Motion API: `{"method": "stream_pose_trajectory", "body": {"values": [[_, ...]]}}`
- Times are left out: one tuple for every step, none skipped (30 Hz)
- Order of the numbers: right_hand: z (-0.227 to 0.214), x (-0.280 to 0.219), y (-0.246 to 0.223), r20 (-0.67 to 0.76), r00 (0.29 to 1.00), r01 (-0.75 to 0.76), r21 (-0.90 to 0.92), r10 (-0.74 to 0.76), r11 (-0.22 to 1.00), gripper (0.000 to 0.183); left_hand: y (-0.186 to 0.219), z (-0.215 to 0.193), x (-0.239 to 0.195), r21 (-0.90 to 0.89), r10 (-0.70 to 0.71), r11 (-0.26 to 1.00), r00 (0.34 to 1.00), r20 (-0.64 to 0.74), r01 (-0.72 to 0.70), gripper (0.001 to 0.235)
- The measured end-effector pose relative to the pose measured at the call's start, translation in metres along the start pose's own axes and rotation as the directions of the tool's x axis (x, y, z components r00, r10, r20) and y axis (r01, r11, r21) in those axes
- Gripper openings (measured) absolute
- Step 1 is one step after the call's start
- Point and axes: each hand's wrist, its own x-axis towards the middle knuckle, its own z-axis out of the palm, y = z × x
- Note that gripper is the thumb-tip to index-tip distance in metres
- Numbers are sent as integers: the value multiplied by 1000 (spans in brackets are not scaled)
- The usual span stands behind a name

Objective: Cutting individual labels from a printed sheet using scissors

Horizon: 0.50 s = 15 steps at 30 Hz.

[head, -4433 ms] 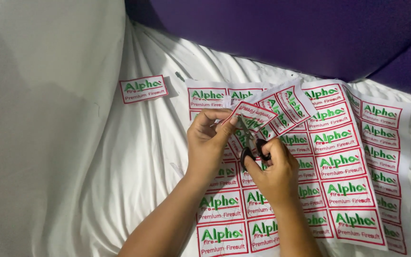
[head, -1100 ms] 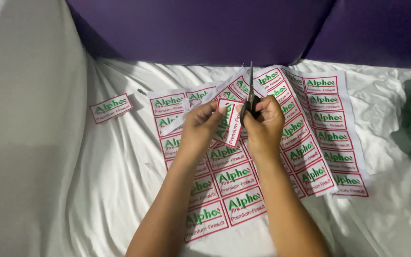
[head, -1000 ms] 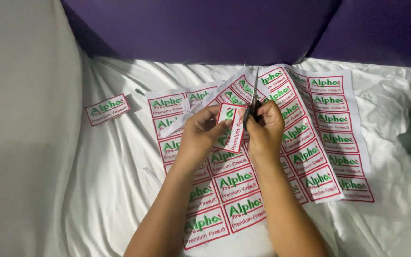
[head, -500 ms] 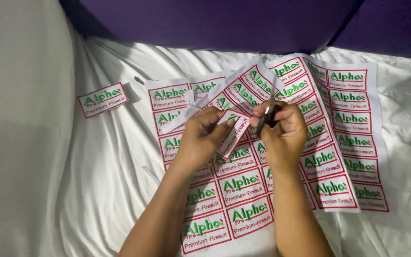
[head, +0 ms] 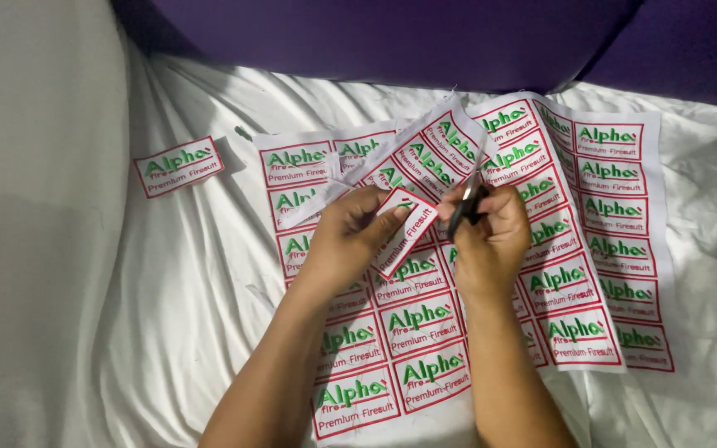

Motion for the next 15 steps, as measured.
{"method": "stream_pose_trajectory", "body": {"values": [[2,-3,-2,-1,1000,-2,0,2,1000,40,8,0,-1,0,-2,1000,1000,1,2,11],[3,-6,-4,56,998,49,-134,-41,990,42,16,0,-2,41,20,999,1000,15,-21,10],[4,-9,-7,116,990,104,-264,-75,959,43,24,0,-2,80,40,996,999,31,-43,9],[1,-10,-4,114,991,101,-265,-73,959,43,25,2,-2,80,38,996,999,33,-40,9],[-2,-11,-1,82,993,107,-286,-87,952,42,25,2,-2,84,51,995,998,46,-55,10],[-4,-12,2,51,994,113,-307,-102,945,41,25,3,-2,88,65,994,996,60,-70,12],[-4,-10,-2,51,993,113,-307,-102,945,41,28,3,-2,88,65,994,996,59,-70,12],[-4,-7,-6,9,996,88,-303,-90,949,38,31,3,-3,75,23,997,998,52,-26,13],[-3,-4,-10,-34,996,65,-297,-78,953,36,34,2,-2,62,-18,998,999,46,16,15],[-9,-2,-3,-33,996,66,-297,-79,952,36,31,4,-3,61,-17,998,999,45,14,15],[-15,0,5,-45,996,64,-247,-78,967,37,27,5,-3,37,-41,999,999,29,40,17],[-21,2,13,-57,996,63,-196,-75,979,38,23,6,-4,12,-65,998,998,14,65,19],[-11,0,4,-57,996,62,-196,-75,979,38,21,6,-3,12,-66,998,998,13,66,19],[-2,-2,-3,6,999,49,-167,-49,985,40,18,6,-2,-10,-65,998,998,10,65,21],[7,-4,-12,67,997,35,-139,-25,990,42,15,6,-1,-32,-65,997,998,8,65,22]]}}
